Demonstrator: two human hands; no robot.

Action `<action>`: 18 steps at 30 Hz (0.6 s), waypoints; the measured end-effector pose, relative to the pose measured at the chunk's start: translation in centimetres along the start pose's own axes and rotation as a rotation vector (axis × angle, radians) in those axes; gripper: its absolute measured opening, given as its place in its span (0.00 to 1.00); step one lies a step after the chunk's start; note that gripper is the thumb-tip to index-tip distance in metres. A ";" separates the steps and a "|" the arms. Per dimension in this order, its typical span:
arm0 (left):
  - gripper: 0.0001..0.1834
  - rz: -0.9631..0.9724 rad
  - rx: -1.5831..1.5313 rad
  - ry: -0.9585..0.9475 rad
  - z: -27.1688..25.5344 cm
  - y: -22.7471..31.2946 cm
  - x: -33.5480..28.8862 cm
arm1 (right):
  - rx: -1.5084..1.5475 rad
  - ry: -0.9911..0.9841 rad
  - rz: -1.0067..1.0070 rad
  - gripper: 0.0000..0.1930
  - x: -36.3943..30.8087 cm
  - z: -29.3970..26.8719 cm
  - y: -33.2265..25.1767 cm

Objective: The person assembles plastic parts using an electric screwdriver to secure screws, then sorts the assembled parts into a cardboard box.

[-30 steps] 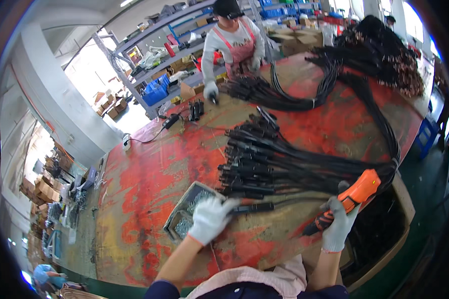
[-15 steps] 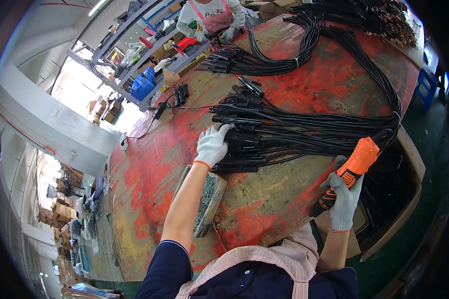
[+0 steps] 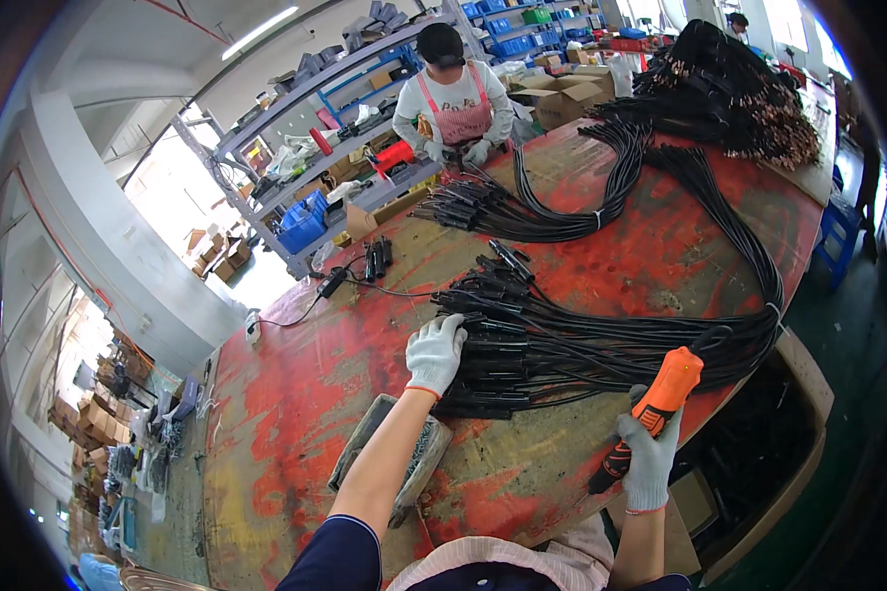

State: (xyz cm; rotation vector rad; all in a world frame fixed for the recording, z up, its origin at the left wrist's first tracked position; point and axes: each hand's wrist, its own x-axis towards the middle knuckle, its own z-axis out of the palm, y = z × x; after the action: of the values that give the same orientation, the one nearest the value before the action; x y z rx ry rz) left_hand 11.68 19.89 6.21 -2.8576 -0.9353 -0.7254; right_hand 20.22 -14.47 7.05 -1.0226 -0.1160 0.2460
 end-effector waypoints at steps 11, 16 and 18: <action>0.34 0.125 0.142 -0.027 -1.9 0.0 -4.4 | -0.021 -0.124 0.015 0.30 -1.5 0.2 -0.6; 0.40 0.119 0.052 -0.108 -7.5 1.1 -12.9 | -0.061 -0.104 -0.003 0.30 -2.4 -0.7 -0.9; 0.38 0.046 0.072 -0.105 -9.8 -0.1 -17.0 | -0.065 -0.131 0.020 0.29 -3.0 -0.7 -1.2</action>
State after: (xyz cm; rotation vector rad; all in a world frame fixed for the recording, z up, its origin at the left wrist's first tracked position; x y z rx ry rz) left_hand -4.55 8.81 7.32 -2.8673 -0.8847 -0.5313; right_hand 17.61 -16.41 7.79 -1.0728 -0.2336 0.3287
